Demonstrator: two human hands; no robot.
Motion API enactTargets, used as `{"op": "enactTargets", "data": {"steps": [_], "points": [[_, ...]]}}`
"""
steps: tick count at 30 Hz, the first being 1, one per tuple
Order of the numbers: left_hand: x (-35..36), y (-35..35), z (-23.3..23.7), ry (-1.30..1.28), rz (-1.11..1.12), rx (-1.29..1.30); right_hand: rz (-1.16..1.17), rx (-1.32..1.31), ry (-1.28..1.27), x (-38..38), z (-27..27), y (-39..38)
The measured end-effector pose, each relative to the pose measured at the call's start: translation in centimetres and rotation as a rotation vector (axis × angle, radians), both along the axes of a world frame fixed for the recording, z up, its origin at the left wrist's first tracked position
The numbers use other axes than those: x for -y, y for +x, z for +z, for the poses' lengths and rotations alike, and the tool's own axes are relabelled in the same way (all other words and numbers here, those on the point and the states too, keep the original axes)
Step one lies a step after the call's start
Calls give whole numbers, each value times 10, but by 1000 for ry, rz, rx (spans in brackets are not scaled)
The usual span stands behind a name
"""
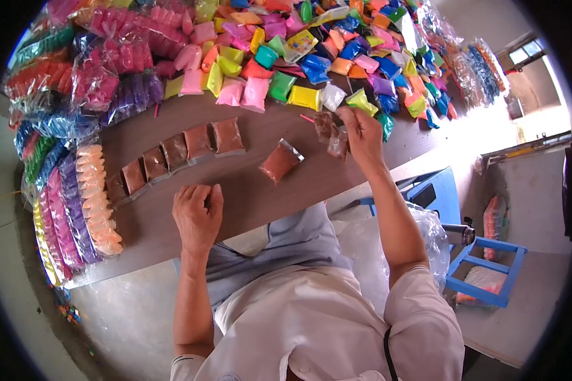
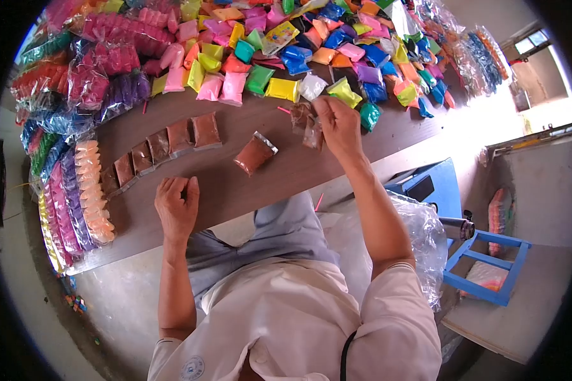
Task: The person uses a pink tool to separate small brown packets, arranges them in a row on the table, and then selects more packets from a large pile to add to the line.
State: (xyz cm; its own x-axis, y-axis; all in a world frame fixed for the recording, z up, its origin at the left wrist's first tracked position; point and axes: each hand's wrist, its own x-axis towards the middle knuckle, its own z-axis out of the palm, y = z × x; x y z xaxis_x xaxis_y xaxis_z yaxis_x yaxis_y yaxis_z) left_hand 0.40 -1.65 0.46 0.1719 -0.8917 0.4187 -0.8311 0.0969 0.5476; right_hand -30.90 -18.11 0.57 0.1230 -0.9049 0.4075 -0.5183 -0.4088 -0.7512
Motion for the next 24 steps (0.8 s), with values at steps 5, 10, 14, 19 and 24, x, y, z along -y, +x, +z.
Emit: {"op": "enactTargets", "data": {"steps": [5,10,14,19,24], "points": [[1,-1,-1,-24,-6,8,-189,-59,-140,8,-2,-26],[2,0,-2,-19,-2,22,-309,-139,-283,5,16,-33],[1,0,-2,-5,14,27,-88,-200,-309,-22,38,-2],[2,1,-5,-11,4,17,358,-333,-259,-44,28,52],[0,1,-1,-10,10,3,505,-535,-142,-51,20,69]]}}
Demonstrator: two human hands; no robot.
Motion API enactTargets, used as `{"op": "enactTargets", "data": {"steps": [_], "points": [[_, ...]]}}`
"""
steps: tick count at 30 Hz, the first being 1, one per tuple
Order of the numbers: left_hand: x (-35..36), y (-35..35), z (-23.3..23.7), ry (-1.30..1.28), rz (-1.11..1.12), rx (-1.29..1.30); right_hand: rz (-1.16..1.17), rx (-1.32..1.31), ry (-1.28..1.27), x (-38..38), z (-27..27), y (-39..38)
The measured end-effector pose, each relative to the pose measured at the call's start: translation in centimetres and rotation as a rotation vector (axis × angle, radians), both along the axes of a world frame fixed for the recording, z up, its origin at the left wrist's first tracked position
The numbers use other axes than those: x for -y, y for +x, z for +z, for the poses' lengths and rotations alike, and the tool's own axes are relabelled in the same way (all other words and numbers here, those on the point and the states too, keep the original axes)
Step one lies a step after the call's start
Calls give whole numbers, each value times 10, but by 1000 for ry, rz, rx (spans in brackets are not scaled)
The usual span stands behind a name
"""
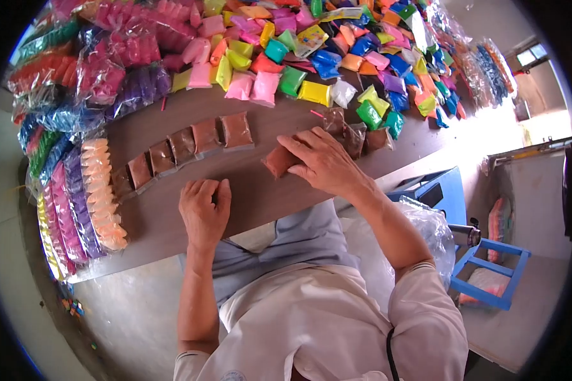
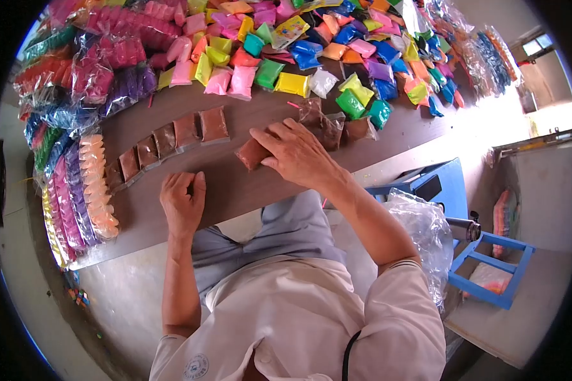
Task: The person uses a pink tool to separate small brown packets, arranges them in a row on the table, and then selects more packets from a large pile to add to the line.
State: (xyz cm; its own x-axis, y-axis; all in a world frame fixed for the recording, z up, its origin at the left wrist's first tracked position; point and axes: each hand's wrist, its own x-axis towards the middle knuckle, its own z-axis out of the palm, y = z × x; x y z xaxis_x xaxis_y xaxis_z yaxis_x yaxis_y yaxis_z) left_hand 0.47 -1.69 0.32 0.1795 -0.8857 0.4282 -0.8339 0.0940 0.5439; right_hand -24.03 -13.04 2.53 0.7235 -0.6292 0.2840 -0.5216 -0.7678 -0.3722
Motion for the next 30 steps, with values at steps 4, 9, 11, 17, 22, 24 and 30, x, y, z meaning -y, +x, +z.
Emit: {"op": "enactTargets", "data": {"steps": [4,9,11,17,22,24,30], "points": [[0,2,1,-5,-16,-13,-59,16,111,-5,5,6],[0,4,5,59,-28,-56,-178,172,433,-27,-5,32],[0,4,6,17,-73,-82,-144,417,502,-38,-18,47],[-1,13,3,32,-125,-136,-83,703,843,-57,-27,83],[-4,17,1,64,-151,-192,-19,572,1007,-46,-15,84],[-4,17,1,72,-179,-147,11,577,905,-44,-15,86],[-3,19,5,53,-192,-277,49,577,797,-42,-18,89]]}}
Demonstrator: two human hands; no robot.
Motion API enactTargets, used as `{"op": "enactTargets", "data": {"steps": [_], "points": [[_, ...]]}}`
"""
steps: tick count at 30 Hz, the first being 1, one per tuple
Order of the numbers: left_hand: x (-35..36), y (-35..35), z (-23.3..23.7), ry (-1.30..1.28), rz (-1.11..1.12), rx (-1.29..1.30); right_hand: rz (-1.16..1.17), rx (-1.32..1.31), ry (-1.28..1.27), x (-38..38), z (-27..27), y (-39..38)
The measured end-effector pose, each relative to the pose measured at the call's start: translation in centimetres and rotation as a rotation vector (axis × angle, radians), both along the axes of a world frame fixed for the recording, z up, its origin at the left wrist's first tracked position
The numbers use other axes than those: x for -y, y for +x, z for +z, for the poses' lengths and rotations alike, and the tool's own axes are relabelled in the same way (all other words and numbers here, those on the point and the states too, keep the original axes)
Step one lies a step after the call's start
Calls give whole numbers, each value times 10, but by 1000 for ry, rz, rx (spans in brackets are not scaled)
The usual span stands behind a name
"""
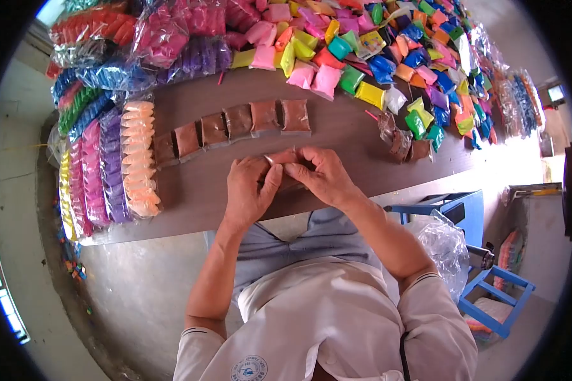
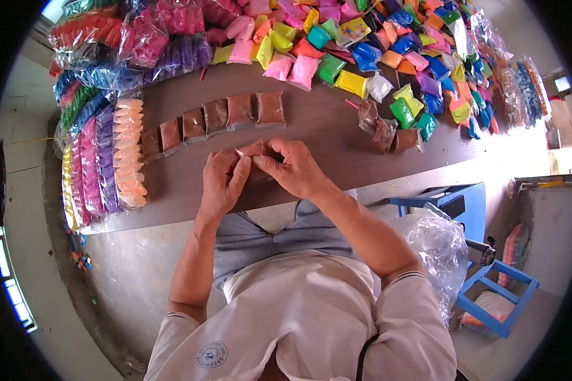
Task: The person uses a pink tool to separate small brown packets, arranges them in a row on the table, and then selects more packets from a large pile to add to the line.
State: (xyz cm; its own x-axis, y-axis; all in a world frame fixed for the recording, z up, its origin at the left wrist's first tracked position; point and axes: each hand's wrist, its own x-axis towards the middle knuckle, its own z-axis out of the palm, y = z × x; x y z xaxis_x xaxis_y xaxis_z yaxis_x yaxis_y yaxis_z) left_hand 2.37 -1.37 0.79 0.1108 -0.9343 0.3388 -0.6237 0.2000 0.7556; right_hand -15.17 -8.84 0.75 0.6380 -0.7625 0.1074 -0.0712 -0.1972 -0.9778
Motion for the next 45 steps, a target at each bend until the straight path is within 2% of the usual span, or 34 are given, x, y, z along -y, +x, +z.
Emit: {"op": "enactTargets", "data": {"steps": [1,3,4,6,10,12,13,16,18,19,22,23,24,25,26,27,28,30,31,33,35,36,38,39,42,43,45], "points": [[-1,1,0,-2,-1,2,-1,2,-2,1,0,-1],[-4,5,-1,103,18,-109,29,-131,223,2,0,-2],[-5,5,-1,99,21,-106,33,-128,219,3,1,-2],[-6,4,-2,102,11,-202,61,-25,377,1,3,-3],[-8,7,-16,145,27,-272,135,168,475,-11,7,4],[-7,3,-16,80,6,-451,100,-42,282,-16,10,8],[-7,2,-17,83,5,-448,70,135,73,-21,0,12],[-6,2,-15,44,1,-460,42,58,-27,-27,-4,10],[-7,5,-11,49,12,-246,80,67,30,-24,-1,8],[-9,6,-13,54,14,-248,114,75,88,-25,0,7],[-8,4,-15,153,51,-338,79,115,227,-25,-14,13],[-9,4,-12,233,39,-508,77,114,223,-26,-13,11],[-8,4,-9,310,26,-675,79,23,102,-27,-5,9],[-8,6,-15,307,24,-674,80,-67,-17,-29,-1,9],[-7,9,-27,239,31,-548,77,-66,-21,-30,-4,8],[-4,9,-24,170,36,-424,69,9,117,-30,-10,8],[-3,8,-20,165,29,-425,60,83,253,-29,-15,7],[-4,4,-8,46,30,-154,-5,46,204,-19,-18,-4],[-4,3,-9,43,23,-156,-63,11,160,-13,-16,-10],[-6,2,-11,43,81,-200,-351,136,99,3,0,-20],[-5,1,-9,53,83,-176,-581,-147,-54,26,6,-37],[-4,0,-8,67,85,-147,-589,-151,-59,36,1,-38],[-3,-4,-4,36,77,-59,-675,-265,-371,52,-15,-36],[-2,-5,-3,10,79,36,-630,-295,-340,53,-11,-32],[-1,-7,-1,-13,80,89,-601,-421,-435,54,-9,-25],[-2,-7,-1,-12,80,89,-601,-420,-378,52,-2,-23],[-1,-7,-1,-6,86,87,-600,-463,-421,54,-1,-26]]}}
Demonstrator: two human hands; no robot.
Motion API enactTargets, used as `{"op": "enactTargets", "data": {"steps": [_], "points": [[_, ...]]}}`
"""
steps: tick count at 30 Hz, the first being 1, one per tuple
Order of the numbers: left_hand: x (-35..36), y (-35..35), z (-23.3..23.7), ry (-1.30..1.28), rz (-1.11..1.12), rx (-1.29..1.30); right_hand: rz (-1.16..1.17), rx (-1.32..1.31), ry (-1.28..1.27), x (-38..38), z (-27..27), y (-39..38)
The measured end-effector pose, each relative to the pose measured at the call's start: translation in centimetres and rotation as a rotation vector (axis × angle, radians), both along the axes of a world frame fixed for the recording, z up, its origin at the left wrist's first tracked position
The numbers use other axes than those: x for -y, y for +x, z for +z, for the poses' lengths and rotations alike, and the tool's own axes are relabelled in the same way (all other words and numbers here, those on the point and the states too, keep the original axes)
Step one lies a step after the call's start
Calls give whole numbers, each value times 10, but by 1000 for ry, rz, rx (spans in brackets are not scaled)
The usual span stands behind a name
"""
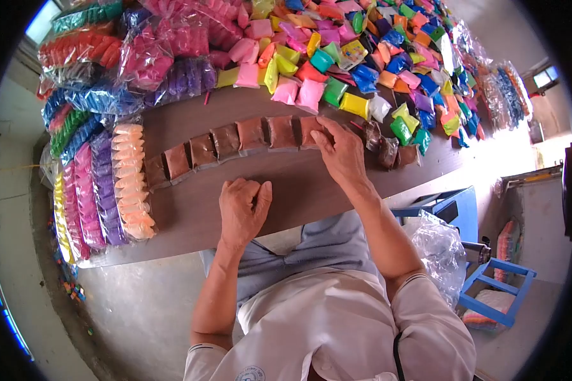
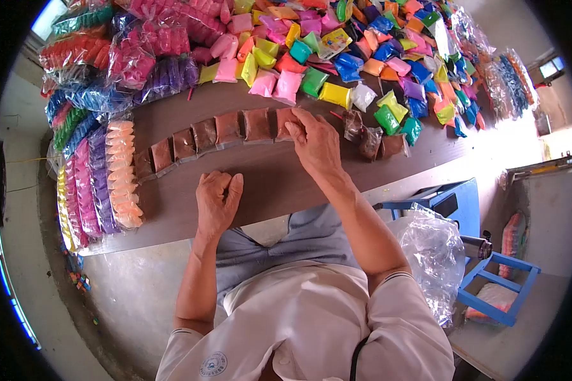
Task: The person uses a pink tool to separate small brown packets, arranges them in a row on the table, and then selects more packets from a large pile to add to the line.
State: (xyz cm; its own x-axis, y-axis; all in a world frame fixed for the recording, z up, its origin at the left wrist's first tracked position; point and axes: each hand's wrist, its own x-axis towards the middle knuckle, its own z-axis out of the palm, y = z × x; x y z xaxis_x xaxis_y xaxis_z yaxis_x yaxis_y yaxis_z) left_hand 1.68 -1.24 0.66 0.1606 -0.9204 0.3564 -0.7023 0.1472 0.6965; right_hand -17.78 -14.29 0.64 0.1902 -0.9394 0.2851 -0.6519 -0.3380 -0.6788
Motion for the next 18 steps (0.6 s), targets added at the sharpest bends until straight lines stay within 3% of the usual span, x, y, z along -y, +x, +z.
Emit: {"op": "enactTargets", "data": {"steps": [8,10,13,18], "points": [[1,1,0,-14,-26,2,61,-46,-218,3,-8,-1],[1,2,0,-25,-19,3,228,-104,-360,0,4,11],[2,0,0,-24,-17,27,381,-194,-349,6,-1,24],[2,-1,1,-46,-16,7,503,-279,-390,18,-3,36]]}}
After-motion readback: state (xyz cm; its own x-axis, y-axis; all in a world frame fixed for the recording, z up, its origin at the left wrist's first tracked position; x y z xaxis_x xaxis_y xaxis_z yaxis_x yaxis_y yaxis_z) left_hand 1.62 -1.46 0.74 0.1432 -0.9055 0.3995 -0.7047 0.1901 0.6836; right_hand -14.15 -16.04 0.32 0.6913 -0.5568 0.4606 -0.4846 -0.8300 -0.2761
